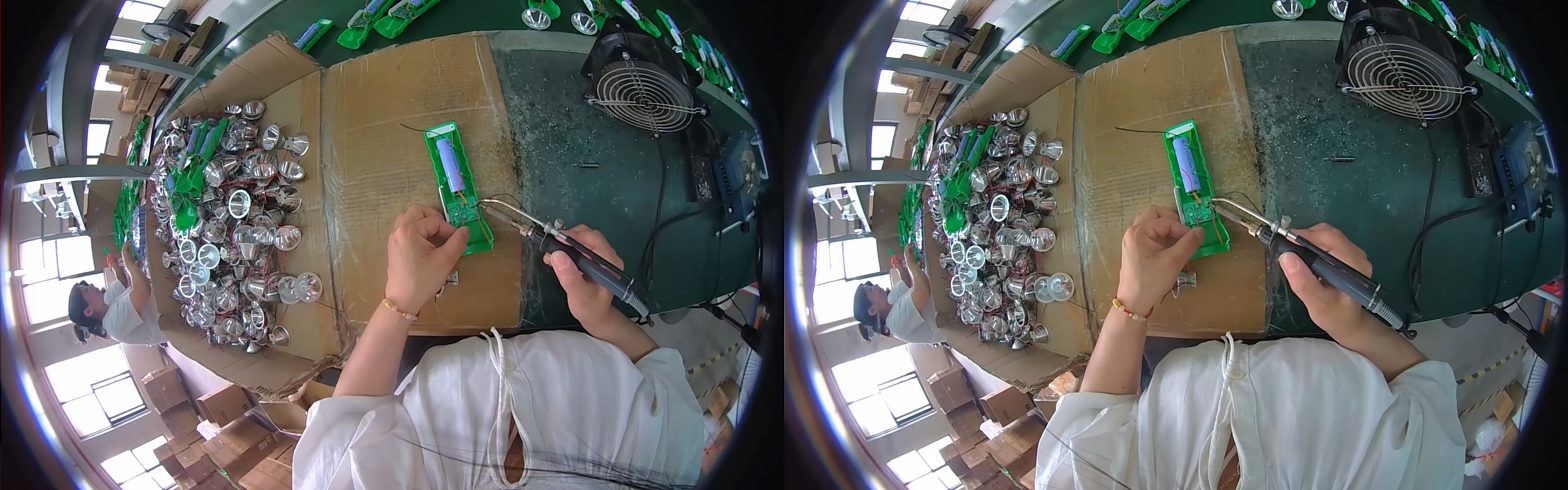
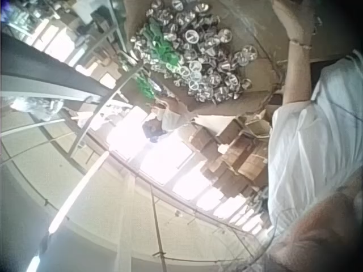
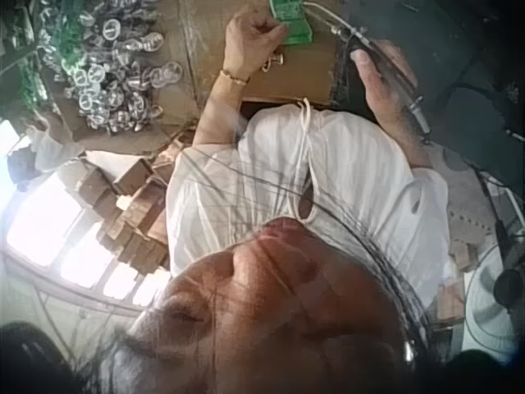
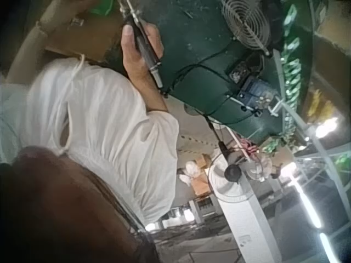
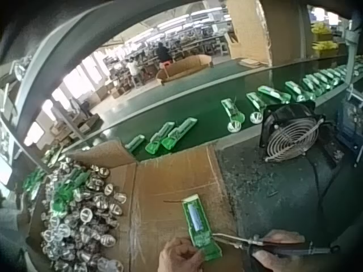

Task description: Perform precision soldering on circuit boards inside flashlight housings on an assembly line.

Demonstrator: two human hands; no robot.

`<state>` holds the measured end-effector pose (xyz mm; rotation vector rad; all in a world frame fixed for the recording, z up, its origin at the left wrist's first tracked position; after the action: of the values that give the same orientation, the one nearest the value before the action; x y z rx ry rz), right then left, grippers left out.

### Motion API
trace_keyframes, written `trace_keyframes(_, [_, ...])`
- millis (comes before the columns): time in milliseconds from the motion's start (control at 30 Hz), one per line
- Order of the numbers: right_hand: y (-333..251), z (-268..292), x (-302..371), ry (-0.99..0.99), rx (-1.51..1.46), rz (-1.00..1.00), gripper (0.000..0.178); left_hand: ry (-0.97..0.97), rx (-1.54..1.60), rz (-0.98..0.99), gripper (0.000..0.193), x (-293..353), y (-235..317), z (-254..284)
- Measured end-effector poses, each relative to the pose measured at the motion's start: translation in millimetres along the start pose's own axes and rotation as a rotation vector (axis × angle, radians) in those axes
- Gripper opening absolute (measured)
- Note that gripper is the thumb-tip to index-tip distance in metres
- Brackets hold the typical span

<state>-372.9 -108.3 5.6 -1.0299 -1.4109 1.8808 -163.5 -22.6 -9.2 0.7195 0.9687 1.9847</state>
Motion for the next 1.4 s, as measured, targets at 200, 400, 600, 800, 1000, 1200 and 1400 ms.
trace_keyframes(200, [-1, -5, -1, -0.029, 0.032, 0.001, 0.018, -0.009, -0.004, 0.017, 0.014, 0, -1, 0])
trace_keyframes(400, [-1, -8, -2, -0.022, 0.034, -0.033, 0.019, -0.002, -0.018, 0.007, 0.015, 0, -1, -2])
trace_keyframes(600, [-5, -2, -1, 0.001, 0.03, 0.031, 0.02, 0.009, -0.07, -0.028, 0.015, 4, 2, 1])
trace_keyframes(800, [1, 7, 3, 0.021, 0.022, 0.014, 0.018, 0.059, -0.03, -0.207, 0.015, 25, 7, 37])
trace_keyframes(1000, [-1, 4, 2, 0.007, -0.009, 0.011, 0.019, -0.202, 0.157, -0.367, 0.015, 49, 0, 29])
trace_keyframes(1200, [-5, -3, -2, -0.022, -0.017, 0.038, 0.018, -0.017, 0.09, -0.112, 0.015, 22, 2, 6])
trace_keyframes(1400, [7, -12, -6, -0.016, -0.056, -0.115, 0.017, 0.007, 0.064, -0.007, 0.02, 4, -1, 1])
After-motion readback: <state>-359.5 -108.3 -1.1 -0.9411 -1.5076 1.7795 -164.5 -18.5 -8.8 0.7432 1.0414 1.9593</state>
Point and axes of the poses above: each hand's wrist, its own x-axis away from the middle knuckle, its own z-axis out of the back of the hand, y = z × x, the point moved 4 cm from there along -x, towards the middle knuckle, and after that the axes turned 1 degree about -z, right-handed, at the moved point
